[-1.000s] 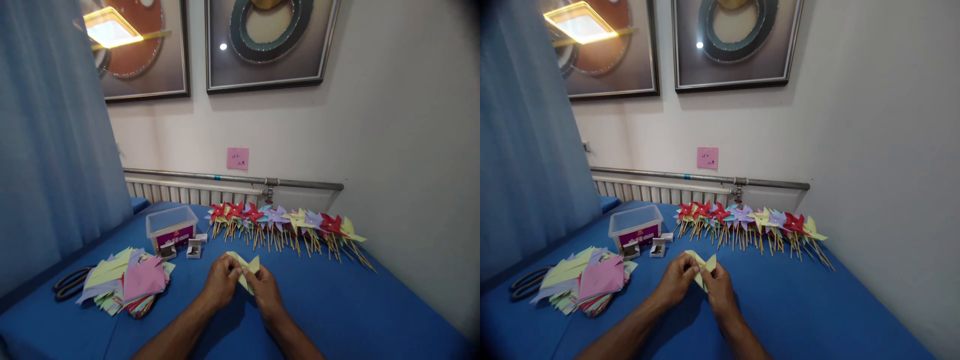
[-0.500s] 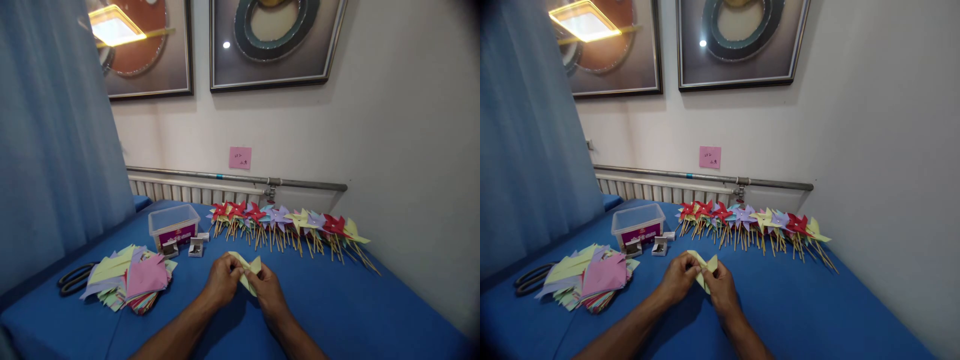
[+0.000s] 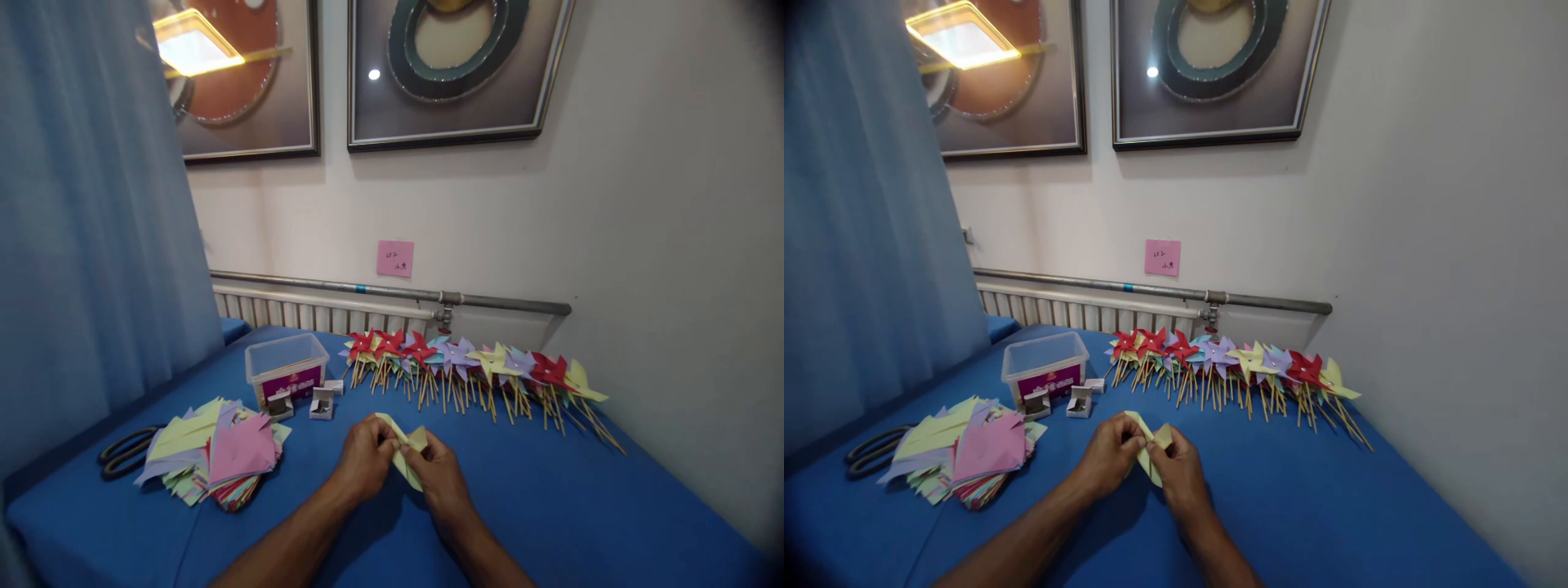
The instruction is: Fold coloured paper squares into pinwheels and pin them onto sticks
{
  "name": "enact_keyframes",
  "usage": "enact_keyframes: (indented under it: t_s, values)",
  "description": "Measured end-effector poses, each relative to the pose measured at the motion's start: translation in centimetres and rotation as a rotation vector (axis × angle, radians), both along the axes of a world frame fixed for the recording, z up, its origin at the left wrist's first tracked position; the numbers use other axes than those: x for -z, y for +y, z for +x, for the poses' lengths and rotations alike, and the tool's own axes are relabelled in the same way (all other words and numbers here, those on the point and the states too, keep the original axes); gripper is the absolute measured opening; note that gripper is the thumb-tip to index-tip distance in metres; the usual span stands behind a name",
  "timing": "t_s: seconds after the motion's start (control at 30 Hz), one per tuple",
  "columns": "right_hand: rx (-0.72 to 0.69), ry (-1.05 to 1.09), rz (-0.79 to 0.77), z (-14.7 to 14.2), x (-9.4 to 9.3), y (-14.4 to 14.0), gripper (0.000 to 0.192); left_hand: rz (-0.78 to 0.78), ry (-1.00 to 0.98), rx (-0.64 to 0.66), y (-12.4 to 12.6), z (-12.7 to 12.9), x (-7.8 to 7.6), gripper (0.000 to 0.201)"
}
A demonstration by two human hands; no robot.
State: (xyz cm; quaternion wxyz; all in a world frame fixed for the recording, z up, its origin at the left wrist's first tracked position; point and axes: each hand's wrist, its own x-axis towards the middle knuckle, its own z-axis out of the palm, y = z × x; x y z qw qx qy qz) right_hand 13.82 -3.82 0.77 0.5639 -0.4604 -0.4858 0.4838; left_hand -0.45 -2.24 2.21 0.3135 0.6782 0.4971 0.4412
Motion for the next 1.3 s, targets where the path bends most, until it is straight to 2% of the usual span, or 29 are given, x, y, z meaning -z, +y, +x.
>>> enact_keyframes:
  t_s: [0.47,0.7,0.8,0.9,1.0,1.13,1.2,1.3]
  values:
    - [0.020,-0.089,0.009,-0.2,0.3,0.2,0.038,-0.008,-0.010,-0.019,0.2,-0.1,0.0,0.012]
    - [-0.001,0.037,0.005,-0.4,0.3,0.0,0.040,0.033,-0.056,-0.020,0.3,-0.2,0.1,0.012]
    - [0.033,0.085,-0.025,-0.3,0.7,0.1,0.043,0.076,-0.055,-0.002,0.2,-0.2,0.0,0.012]
    - [0.072,0.136,-0.043,-0.1,1.0,0.5,0.047,0.084,-0.106,-0.078,0.3,-0.3,-0.4,0.008]
    - [0.056,0.213,-0.037,0.0,1.3,0.7,0.048,-0.075,-0.290,-0.120,0.6,-0.4,-0.6,0.007]
    - [-0.017,0.182,-0.012,0.1,1.4,0.7,0.048,-0.378,-0.529,0.084,0.8,-0.4,-0.4,0.024]
    - [-0.027,0.138,-0.005,0.1,1.4,0.7,0.050,-0.427,-0.585,0.121,0.8,-0.3,-0.1,0.030]
    - [-0.012,0.106,0.003,0.0,1.1,0.7,0.051,-0.451,-0.604,0.111,0.9,-0.2,0.3,0.032]
